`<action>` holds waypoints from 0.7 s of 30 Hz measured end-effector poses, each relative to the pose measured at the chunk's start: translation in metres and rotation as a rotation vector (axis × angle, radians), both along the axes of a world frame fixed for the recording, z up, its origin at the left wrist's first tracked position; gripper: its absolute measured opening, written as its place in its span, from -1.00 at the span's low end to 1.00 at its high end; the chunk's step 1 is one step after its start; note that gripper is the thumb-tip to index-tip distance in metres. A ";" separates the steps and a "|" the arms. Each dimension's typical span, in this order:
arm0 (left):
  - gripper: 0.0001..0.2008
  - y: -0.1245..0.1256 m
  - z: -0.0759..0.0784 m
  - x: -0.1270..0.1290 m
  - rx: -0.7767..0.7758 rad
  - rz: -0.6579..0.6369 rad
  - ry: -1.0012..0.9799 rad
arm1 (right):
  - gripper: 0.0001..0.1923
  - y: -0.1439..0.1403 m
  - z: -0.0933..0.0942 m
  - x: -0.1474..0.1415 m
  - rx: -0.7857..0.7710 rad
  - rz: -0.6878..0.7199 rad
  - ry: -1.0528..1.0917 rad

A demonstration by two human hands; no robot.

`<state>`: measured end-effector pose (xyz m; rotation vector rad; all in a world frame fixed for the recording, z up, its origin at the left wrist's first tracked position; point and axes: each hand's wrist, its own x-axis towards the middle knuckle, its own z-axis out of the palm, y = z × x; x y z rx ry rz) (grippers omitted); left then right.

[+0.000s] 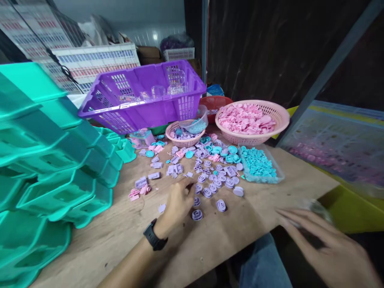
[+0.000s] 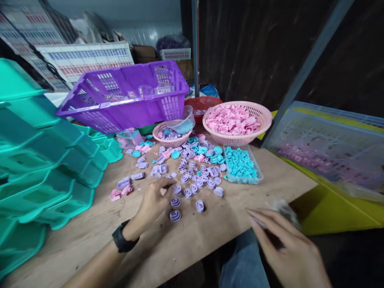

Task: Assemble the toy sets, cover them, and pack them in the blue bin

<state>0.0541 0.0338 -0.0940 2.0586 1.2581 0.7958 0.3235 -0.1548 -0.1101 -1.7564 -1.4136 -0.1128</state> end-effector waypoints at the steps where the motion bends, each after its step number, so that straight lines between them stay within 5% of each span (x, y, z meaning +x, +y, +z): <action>1: -0.79 -0.005 0.007 0.007 0.007 -0.042 -0.021 | -0.76 0.014 0.008 -0.018 0.028 0.088 -0.040; 4: -0.79 -0.024 0.023 0.025 -0.021 -0.225 -0.072 | -0.74 0.052 0.025 -0.064 0.086 0.312 -0.055; 7: -0.81 -0.039 0.028 0.033 -0.108 -0.290 -0.144 | -0.69 0.070 0.025 -0.082 0.061 0.457 -0.022; 15: -0.86 -0.035 0.015 0.031 -0.251 -0.144 -0.255 | -0.73 0.077 0.011 -0.069 -0.037 0.521 0.026; 21: -0.86 -0.007 0.019 0.044 -0.151 -0.291 -0.154 | -0.82 0.101 0.018 -0.045 -0.098 0.500 0.072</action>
